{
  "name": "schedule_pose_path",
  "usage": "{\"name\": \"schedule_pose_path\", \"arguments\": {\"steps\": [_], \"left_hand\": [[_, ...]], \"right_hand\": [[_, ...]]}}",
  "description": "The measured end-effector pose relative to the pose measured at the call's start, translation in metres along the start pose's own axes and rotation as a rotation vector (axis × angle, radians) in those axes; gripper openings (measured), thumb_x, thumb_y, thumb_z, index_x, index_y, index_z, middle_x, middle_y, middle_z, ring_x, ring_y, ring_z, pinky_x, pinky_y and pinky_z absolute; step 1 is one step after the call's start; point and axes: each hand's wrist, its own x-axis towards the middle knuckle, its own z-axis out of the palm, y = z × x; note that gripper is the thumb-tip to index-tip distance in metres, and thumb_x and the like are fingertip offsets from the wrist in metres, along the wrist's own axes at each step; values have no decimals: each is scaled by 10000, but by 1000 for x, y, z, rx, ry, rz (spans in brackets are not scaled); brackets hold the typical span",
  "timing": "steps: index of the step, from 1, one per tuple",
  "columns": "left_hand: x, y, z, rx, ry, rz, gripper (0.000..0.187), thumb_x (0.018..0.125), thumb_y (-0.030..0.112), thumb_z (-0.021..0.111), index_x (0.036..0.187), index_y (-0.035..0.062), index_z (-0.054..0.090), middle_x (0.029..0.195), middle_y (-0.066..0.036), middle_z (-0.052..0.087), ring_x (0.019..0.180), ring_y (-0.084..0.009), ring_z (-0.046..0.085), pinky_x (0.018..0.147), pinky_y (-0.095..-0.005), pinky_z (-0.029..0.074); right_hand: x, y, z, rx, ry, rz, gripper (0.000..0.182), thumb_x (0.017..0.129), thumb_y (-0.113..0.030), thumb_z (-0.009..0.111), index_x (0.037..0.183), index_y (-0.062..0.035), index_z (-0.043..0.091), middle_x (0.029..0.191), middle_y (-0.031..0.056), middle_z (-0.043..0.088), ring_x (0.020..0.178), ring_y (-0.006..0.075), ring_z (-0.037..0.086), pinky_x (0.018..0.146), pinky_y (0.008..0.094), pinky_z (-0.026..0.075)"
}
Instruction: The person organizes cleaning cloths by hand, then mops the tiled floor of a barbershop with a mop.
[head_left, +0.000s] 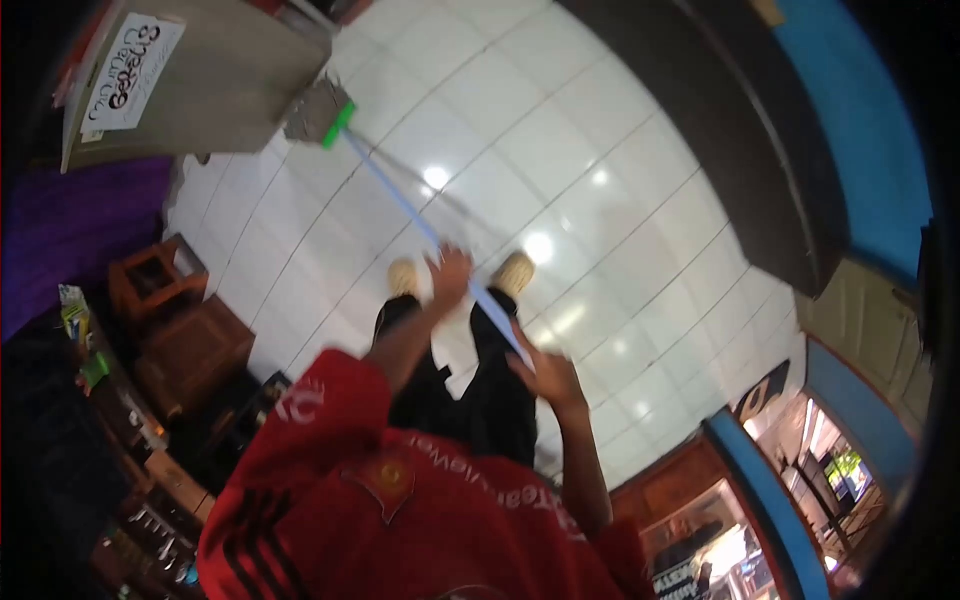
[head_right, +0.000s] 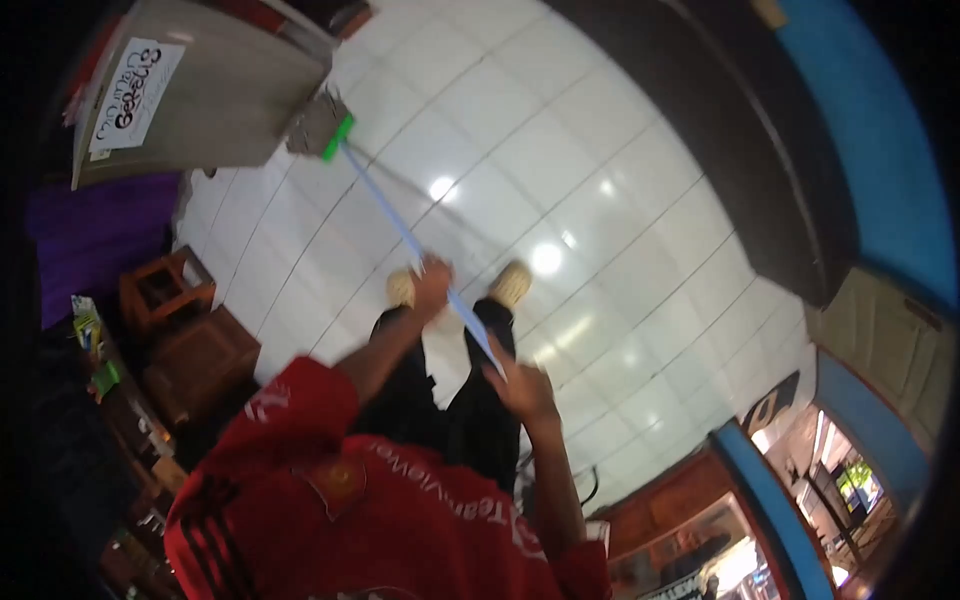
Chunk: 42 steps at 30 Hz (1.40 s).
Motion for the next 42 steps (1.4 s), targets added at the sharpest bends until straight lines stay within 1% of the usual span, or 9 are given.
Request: {"name": "schedule_pose_path", "arguments": {"steps": [3,10,22,24,26,29,32,35,42], "left_hand": [[-38,130,-86,-408,-561,118,311,808,287,496,1054,120,587,1120,-131,550,1135,-347,434,896,-688,249],[-68,230,-185,-688,-320,328,215,658,168,672,794,70,537,875,-97,529,995,-311,462,830,-623,289],[137,-110,-75,-3,-330,-196,414,826,318,538,1197,141,497,1384,-96,332,1333,-251,220,992,-612,229],[149,-89,-95,120,-437,-141,377,849,297,502,1191,138,496,1382,-106,333,1316,-258,254,985,-612,240],[114,-43,-39,-140,60,36,189,780,243,548,906,123,621,1018,-95,571,1083,-265,470,936,-590,285],[62,76,-102,-1026,151,378,273,816,324,453,738,142,640,749,-64,616,846,-275,569,890,-580,277],[-19,278,-90,-377,-275,152,342,854,344,420,956,121,659,874,-181,629,1195,-518,322,866,-765,136],[-6,258,-269,-779,-459,337,190,799,184,487,812,53,625,832,-232,592,1147,-576,334,851,-766,163],[28,229,-222,-589,-355,285,162,780,185,509,820,73,619,870,-144,608,1159,-488,382,886,-736,210]], "right_hand": [[-116,68,-64,-22,-28,-40,648,773,-255,625,1355,-188,348,603,161,535,582,345,558,543,435,442],[-214,90,-138,91,19,102,493,725,-119,648,1207,-141,544,555,166,520,515,328,554,503,409,437],[127,-73,-30,158,56,-40,434,850,-263,531,1273,-200,454,730,176,617,652,384,598,618,481,483],[125,-67,-39,153,80,-12,419,846,-298,549,1251,-210,484,739,168,618,665,369,605,617,467,484],[77,-23,-73,233,177,-71,413,828,-319,586,1224,-222,518,740,168,612,676,352,609,591,429,483],[-33,43,-132,87,33,-14,460,817,-237,601,1261,-227,481,779,204,596,732,354,606,606,424,478],[-140,10,-221,-144,-177,496,423,782,-214,638,1196,-187,556,820,217,611,717,332,629,611,359,487],[-231,31,-241,221,131,424,361,739,-126,684,1089,-60,620,735,114,652,613,175,609,528,300,447],[-136,10,-260,-20,-121,449,365,765,-184,678,1113,-93,612,818,183,645,735,214,661,611,321,492]]}}
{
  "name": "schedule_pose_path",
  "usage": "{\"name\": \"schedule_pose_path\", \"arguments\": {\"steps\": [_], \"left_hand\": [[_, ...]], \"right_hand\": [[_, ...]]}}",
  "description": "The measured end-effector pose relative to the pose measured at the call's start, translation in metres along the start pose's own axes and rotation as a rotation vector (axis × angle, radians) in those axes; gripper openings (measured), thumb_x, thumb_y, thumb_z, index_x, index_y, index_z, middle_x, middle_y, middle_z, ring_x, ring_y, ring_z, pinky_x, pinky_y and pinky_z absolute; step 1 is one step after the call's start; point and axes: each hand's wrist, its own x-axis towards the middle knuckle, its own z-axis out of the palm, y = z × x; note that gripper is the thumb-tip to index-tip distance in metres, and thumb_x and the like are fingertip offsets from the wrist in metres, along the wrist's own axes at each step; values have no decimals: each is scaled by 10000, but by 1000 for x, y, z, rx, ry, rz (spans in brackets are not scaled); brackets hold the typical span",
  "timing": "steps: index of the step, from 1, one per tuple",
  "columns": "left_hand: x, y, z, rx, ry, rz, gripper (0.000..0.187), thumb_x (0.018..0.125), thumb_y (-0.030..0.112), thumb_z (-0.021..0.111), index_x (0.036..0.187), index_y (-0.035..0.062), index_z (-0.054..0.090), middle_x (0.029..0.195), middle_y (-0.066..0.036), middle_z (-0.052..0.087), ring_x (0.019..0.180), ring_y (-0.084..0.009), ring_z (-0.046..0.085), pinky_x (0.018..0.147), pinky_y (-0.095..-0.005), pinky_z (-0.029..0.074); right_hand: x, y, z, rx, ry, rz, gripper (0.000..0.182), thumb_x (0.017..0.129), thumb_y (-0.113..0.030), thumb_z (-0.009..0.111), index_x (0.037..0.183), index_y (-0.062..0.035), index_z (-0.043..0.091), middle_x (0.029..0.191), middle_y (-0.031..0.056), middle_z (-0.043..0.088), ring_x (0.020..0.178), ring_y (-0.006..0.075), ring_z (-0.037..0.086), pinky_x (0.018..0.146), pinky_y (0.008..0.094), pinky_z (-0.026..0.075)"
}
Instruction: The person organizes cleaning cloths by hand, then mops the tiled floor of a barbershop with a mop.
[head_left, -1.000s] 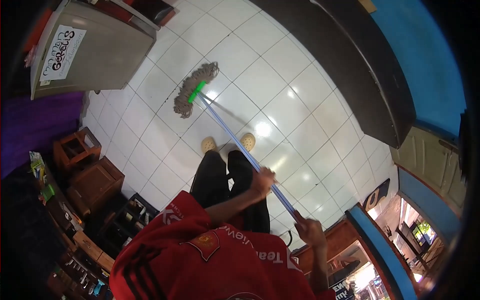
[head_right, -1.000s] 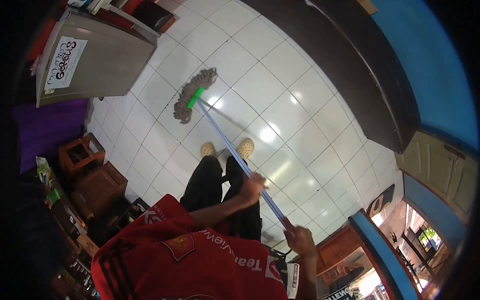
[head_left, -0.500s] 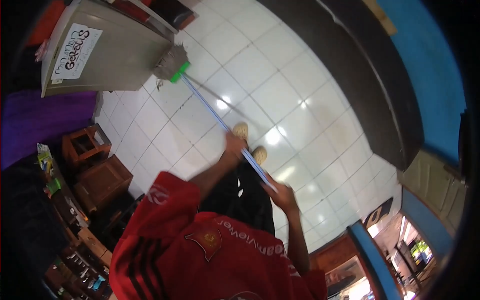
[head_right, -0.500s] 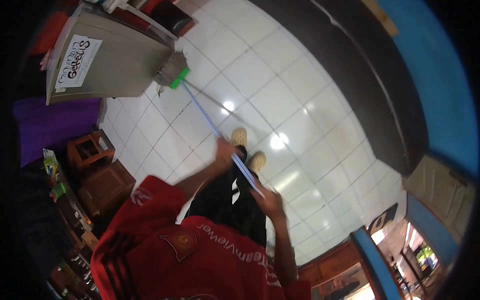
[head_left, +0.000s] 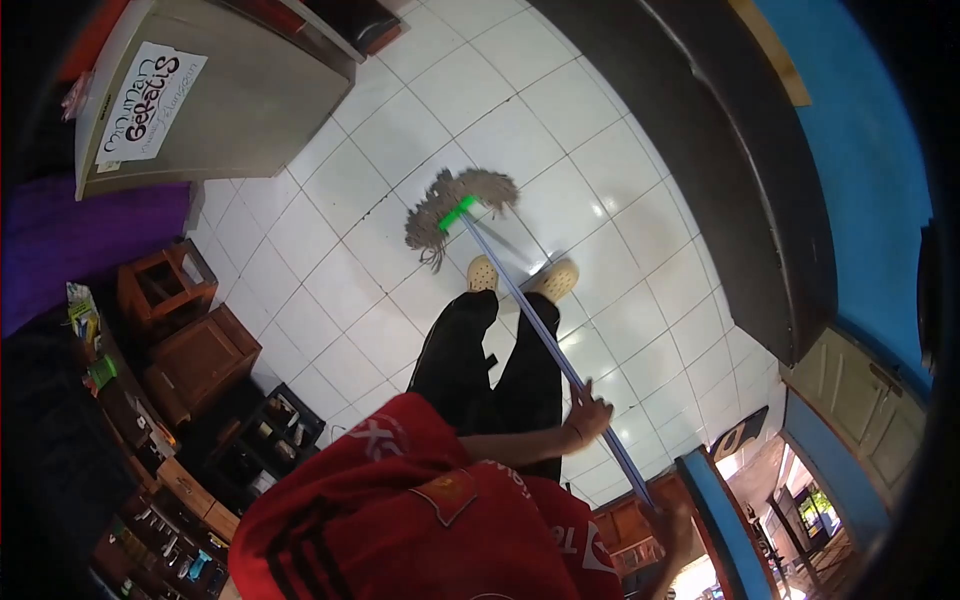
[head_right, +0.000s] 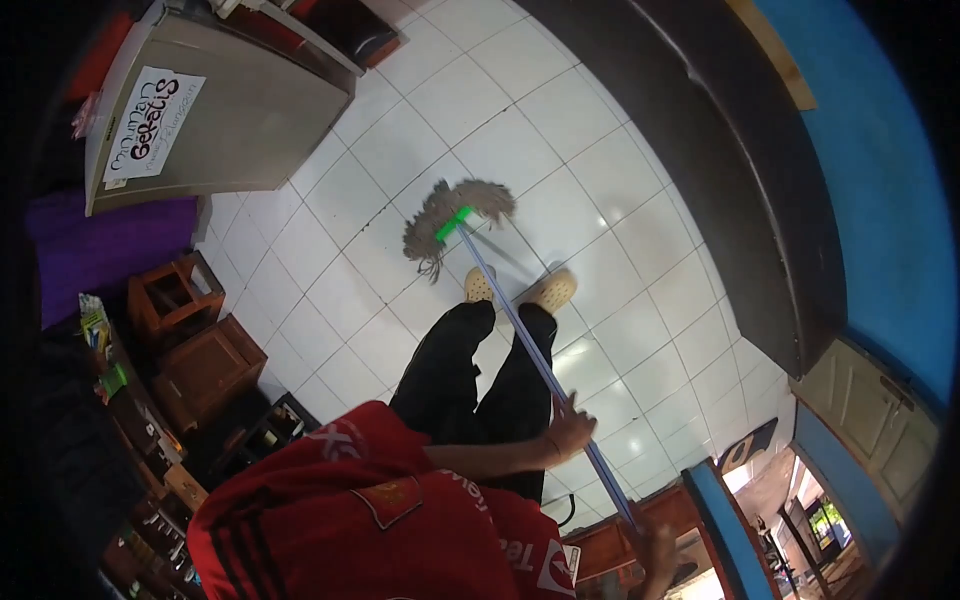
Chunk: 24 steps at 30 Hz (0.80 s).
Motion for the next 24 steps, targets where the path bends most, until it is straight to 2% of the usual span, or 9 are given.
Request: {"name": "schedule_pose_path", "arguments": {"steps": [5,6,7,9,11,14,18,21,24], "left_hand": [[43,-193,-25,20,338,28,116,750,172,524,650,155,581,641,-56,546,851,-279,574,940,-619,286],[55,-243,-10,624,297,-127,95,754,169,522,689,135,582,630,-51,543,852,-287,576,943,-602,288],[60,-262,-56,580,48,-85,110,731,194,551,742,104,613,751,-109,610,861,-284,581,912,-586,284],[91,-330,-79,531,-97,-254,297,692,285,598,927,105,631,937,-152,597,1126,-422,423,931,-620,265],[108,-349,-108,508,201,-151,200,611,273,632,744,125,612,793,-135,600,965,-360,537,900,-577,286],[150,-293,-108,443,-114,-303,295,680,285,605,935,137,628,974,-105,610,1121,-368,456,938,-639,237],[178,-134,8,377,-222,-329,252,792,270,478,905,113,639,988,-123,615,1087,-342,492,934,-706,166],[165,30,2,106,-310,-126,263,803,248,470,924,86,639,1028,-119,617,1206,-433,369,877,-760,160],[165,99,75,152,-220,112,213,731,126,509,874,1,605,951,-203,599,1176,-526,344,756,-829,156]], "right_hand": [[149,-62,74,305,33,-268,392,812,-204,651,1156,-36,566,798,178,647,744,164,641,635,280,477],[176,-96,74,227,-66,-212,410,830,-262,620,1197,-95,545,776,191,628,719,226,650,628,320,488],[206,-115,92,170,50,-337,450,841,-342,566,1261,-213,473,697,180,607,657,331,621,578,424,478],[246,-149,96,103,106,-438,429,856,-321,543,1267,-235,457,708,181,607,657,352,607,578,455,472],[271,-160,66,61,130,-472,404,852,-292,550,1246,-225,484,733,190,607,673,365,599,596,453,473],[264,-123,23,103,160,-512,398,842,-255,571,1230,-196,509,756,198,606,700,369,597,603,427,479],[194,20,-27,166,261,-463,362,805,-236,622,1151,-141,579,723,159,623,622,336,604,547,406,481],[89,89,-99,175,98,-45,315,766,-160,651,1064,-58,632,760,170,641,629,187,643,562,299,488],[22,135,-122,580,235,-31,346,761,-60,636,1090,38,594,758,116,651,636,132,569,550,278,452]]}}
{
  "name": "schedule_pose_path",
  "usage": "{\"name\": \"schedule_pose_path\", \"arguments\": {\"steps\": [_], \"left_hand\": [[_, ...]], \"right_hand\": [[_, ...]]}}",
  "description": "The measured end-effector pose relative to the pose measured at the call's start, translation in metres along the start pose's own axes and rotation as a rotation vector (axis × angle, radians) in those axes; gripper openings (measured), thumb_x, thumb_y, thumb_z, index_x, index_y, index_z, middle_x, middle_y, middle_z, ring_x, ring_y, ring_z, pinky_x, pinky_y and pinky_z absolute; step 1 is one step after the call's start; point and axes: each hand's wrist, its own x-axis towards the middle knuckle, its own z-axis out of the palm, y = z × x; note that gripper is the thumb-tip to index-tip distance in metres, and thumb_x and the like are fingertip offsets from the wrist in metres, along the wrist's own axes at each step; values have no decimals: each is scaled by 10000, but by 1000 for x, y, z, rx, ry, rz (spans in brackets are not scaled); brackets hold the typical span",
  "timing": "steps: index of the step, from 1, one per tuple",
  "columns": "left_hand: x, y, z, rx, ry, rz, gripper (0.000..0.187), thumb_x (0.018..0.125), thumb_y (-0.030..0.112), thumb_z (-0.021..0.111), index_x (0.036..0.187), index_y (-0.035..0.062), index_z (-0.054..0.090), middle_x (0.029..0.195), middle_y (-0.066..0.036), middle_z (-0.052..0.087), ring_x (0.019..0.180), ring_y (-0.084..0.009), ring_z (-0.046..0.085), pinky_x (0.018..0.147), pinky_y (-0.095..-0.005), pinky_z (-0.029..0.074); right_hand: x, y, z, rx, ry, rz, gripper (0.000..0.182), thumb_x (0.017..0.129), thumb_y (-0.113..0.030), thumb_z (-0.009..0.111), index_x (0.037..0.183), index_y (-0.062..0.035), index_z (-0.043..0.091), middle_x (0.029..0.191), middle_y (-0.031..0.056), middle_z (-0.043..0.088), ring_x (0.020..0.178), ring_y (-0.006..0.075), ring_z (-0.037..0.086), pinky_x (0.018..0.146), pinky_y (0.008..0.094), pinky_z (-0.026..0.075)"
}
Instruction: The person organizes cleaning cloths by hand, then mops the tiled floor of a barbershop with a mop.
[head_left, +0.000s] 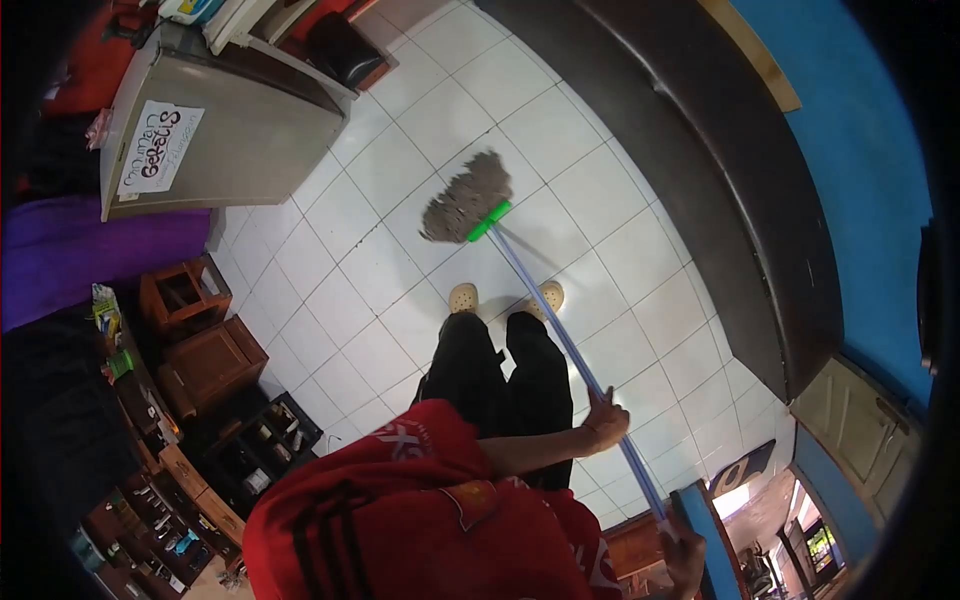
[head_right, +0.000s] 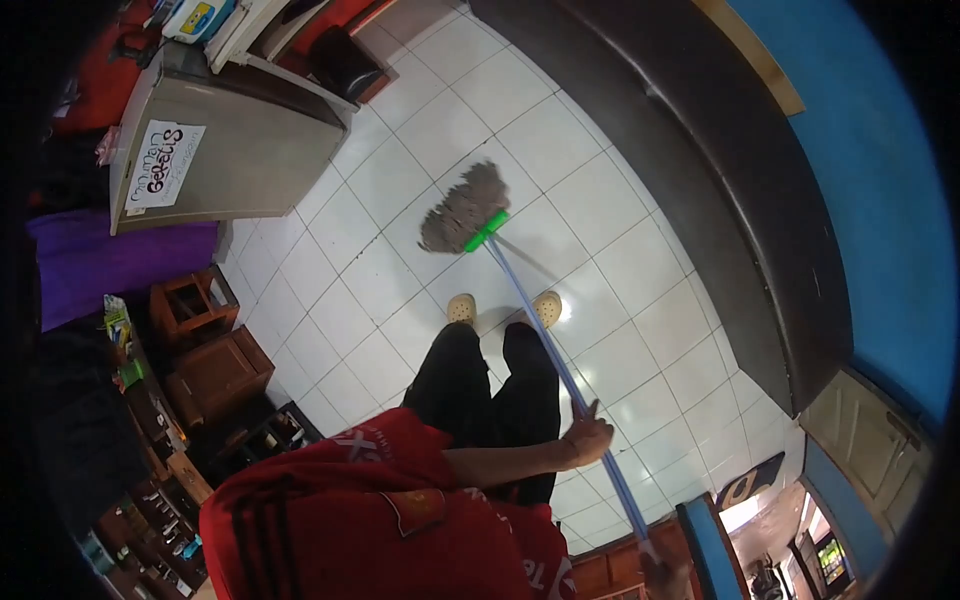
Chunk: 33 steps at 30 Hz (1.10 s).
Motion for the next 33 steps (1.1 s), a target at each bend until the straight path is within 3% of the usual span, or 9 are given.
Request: {"name": "schedule_pose_path", "arguments": {"steps": [7,11,15,17,21,25,27,31,33], "left_hand": [[29,-123,-79,11,220,-127,142,754,188,523,780,87,620,816,-91,622,1031,-324,524,876,-739,205],[3,-298,-139,325,316,-360,128,578,202,611,647,106,562,740,-112,553,855,-296,525,696,-442,410],[-11,-456,-192,385,308,-427,222,577,222,637,779,130,630,860,-117,572,958,-306,502,833,-571,358],[2,-443,-213,233,329,-439,222,579,235,638,775,130,629,872,-110,576,975,-304,499,866,-583,345],[53,-326,-228,297,-87,-285,418,640,493,581,827,121,626,778,-101,576,903,-279,551,919,-712,194],[74,-166,-155,-138,-10,205,152,633,224,592,724,103,601,732,-80,578,809,-268,575,754,-711,277],[45,-95,-221,-186,-11,207,167,616,198,608,751,99,617,742,-67,601,857,-259,568,861,-658,275],[40,-73,-225,-263,-195,400,124,671,205,602,737,100,614,725,-52,626,898,-250,564,885,-583,305],[48,-90,-225,-233,-176,363,125,676,212,606,744,107,619,702,-49,628,890,-238,566,899,-551,313]], "right_hand": [[108,-22,50,25,-31,-83,294,816,-22,586,1100,55,578,870,153,663,785,109,578,692,234,474],[199,-81,189,-38,-177,-256,321,869,-155,554,1168,-36,565,814,107,655,714,94,560,599,290,461],[257,-183,264,-128,-127,-449,310,878,-290,541,1103,-85,601,691,164,604,601,222,596,553,338,455],[263,-208,257,36,-66,-507,294,874,-280,537,1097,-101,605,734,223,587,678,320,633,547,393,470],[236,-180,140,67,-143,-111,325,870,-185,559,1134,4,576,737,71,656,671,101,581,635,260,469],[128,-164,28,-111,41,125,302,836,-136,588,1084,37,599,754,95,662,684,97,571,629,239,465],[72,-139,-6,-133,129,67,277,844,-145,587,1033,56,610,712,49,597,630,85,501,557,241,415],[28,-112,-8,15,325,-111,239,855,-134,598,1014,40,634,824,85,645,632,115,544,529,234,424],[49,-131,-3,-124,224,155,245,853,-85,593,1068,32,614,867,64,648,662,84,545,539,181,420]]}}
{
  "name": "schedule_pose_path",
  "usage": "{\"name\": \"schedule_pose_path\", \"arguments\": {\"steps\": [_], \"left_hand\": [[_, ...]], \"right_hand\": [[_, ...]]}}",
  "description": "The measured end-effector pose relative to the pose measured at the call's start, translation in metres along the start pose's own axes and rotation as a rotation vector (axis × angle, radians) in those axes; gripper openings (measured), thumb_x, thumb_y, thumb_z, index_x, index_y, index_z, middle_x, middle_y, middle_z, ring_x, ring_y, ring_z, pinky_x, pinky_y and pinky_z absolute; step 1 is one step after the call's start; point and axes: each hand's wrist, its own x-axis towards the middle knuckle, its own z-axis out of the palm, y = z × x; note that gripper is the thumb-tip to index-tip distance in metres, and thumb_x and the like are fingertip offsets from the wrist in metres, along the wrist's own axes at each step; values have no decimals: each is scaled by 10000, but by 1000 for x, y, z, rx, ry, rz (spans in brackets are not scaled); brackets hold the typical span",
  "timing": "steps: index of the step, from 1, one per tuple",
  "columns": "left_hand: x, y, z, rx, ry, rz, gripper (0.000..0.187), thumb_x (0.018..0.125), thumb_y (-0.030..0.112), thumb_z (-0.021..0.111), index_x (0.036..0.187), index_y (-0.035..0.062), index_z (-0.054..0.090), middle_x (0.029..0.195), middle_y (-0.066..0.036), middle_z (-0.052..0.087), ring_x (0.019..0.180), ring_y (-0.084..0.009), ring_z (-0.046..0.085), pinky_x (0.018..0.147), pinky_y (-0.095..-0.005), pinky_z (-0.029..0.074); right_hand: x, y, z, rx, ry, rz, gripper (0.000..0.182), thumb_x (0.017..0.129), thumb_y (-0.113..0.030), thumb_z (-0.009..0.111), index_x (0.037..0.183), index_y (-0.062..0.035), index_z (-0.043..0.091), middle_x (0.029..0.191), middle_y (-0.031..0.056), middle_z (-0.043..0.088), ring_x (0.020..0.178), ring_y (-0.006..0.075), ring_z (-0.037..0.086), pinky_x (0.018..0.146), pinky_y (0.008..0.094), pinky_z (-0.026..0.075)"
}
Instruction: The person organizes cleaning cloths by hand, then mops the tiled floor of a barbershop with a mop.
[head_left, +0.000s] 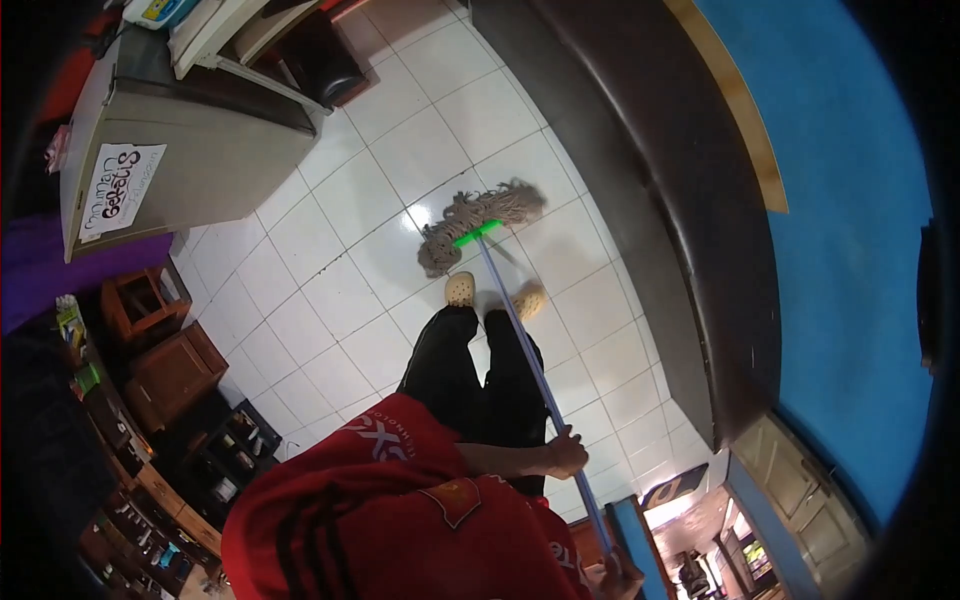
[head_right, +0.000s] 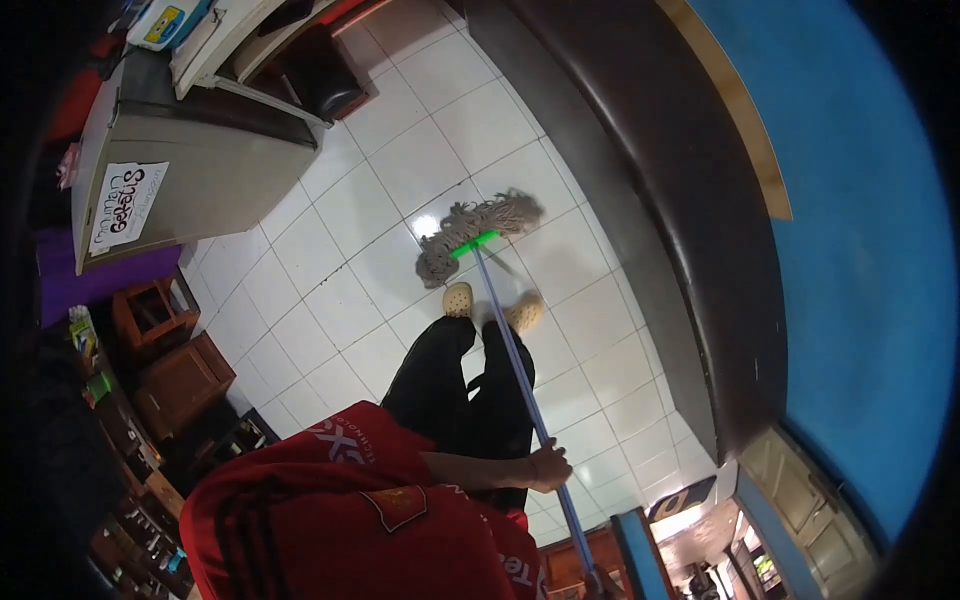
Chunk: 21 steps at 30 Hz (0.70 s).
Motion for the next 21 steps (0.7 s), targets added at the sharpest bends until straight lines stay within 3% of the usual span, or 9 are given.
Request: {"name": "schedule_pose_path", "arguments": {"steps": [1,3,4,6,10,12,15,17,21], "left_hand": [[2,-17,-3,23,26,-13,118,666,209,608,730,110,615,708,-53,626,886,-237,566,897,-547,311],[4,-57,-10,82,112,-33,106,645,211,611,696,119,601,712,-57,618,874,-241,567,899,-548,301],[2,-83,-22,130,171,-43,102,633,217,611,677,126,593,709,-58,612,865,-246,568,902,-554,293],[-3,-127,-65,176,210,-246,61,653,193,579,625,139,575,797,-63,609,929,-238,542,917,-569,268],[6,-245,-147,-25,595,-797,379,748,168,546,1107,83,459,1307,-153,348,1231,-305,342,947,-544,273],[9,-296,-202,193,1068,-971,442,751,119,560,1166,39,429,1319,-170,337,1240,-312,326,968,-502,277],[-4,-300,-292,14,1263,-1094,412,785,73,531,1176,17,414,1292,-203,368,1152,-358,422,918,-445,365],[-3,-306,-300,-267,1548,-890,324,840,78,492,1150,10,421,1177,-225,473,983,-389,530,816,-415,442],[19,-284,-274,-572,1614,-821,272,868,105,495,1112,-2,438,996,-221,569,896,-363,580,764,-387,465]], "right_hand": [[19,-46,17,246,1,-227,270,851,-97,600,1087,34,601,900,58,643,652,70,538,520,164,396],[41,-72,34,254,-84,163,296,860,-128,589,1128,-4,592,961,48,630,567,97,467,460,246,366],[72,20,60,146,-23,-316,305,859,-136,590,1137,-13,590,906,34,625,548,110,442,458,278,376],[108,-81,88,184,-123,-101,233,870,-117,555,988,75,610,669,23,547,617,84,475,548,249,408],[239,-149,167,304,-274,-308,301,902,-158,516,1151,5,563,818,73,647,770,90,564,676,252,467],[310,-233,203,181,-331,-429,339,899,-217,515,1175,-23,552,805,134,657,737,158,618,654,286,489],[394,-326,245,230,-382,-710,390,908,-156,499,1287,-77,453,697,62,582,643,107,552,640,246,465],[427,-379,270,286,-458,-693,397,897,-129,513,1288,-92,455,725,57,577,659,105,547,661,241,466],[478,-462,350,71,-457,-691,391,891,-225,495,1264,-109,473,965,147,613,864,232,619,726,358,495]]}}
